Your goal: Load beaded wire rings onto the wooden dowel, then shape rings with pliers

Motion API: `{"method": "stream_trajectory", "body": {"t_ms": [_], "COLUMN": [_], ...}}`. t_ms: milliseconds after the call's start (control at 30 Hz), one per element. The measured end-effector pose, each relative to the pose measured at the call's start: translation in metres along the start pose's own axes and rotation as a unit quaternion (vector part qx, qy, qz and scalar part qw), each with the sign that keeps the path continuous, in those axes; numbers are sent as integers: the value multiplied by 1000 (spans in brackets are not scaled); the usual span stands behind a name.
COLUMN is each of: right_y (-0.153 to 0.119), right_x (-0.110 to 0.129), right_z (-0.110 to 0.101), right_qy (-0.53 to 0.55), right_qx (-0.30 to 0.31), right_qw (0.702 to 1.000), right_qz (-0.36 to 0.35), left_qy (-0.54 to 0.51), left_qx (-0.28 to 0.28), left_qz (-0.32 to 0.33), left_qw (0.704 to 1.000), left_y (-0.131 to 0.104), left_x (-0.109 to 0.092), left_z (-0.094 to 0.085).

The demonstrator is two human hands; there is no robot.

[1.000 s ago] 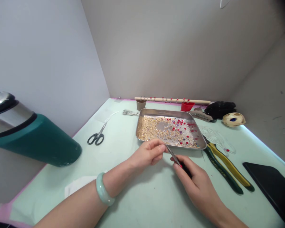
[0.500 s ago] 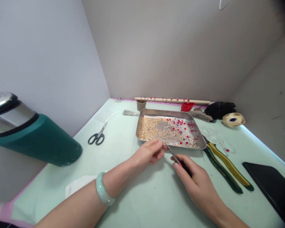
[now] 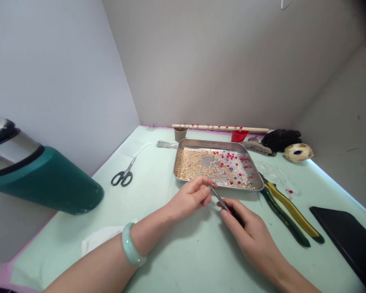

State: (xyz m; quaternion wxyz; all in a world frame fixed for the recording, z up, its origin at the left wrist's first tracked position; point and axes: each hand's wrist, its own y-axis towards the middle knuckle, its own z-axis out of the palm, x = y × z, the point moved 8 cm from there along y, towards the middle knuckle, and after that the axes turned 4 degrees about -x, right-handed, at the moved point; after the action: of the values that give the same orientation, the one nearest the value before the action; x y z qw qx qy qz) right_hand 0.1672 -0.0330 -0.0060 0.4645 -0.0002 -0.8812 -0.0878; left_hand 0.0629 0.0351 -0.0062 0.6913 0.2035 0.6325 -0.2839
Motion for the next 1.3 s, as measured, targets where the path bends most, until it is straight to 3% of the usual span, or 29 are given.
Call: {"method": "stream_trajectory", "body": {"t_ms": [233, 467, 1067, 1300], "right_y": [0, 0, 0, 0], "right_x": [1, 1, 2, 2], "right_z": [-1, 0, 1, 0], "right_qy": [-13, -8, -7, -20], "right_qx": [-6, -1, 10, -5], "right_qw": [1000, 1000, 1000, 999], "right_qz": [-3, -8, -2, -32], "left_qy": [38, 102, 145, 166], "left_qx": [10, -21, -42, -44], "left_qz": [27, 55, 88, 98], "left_qw": [999, 993, 985, 980], "left_y": [0, -1, -2, -3], "left_x": [1, -6, -5, -8], "left_z": [0, -1, -1, -1]}}
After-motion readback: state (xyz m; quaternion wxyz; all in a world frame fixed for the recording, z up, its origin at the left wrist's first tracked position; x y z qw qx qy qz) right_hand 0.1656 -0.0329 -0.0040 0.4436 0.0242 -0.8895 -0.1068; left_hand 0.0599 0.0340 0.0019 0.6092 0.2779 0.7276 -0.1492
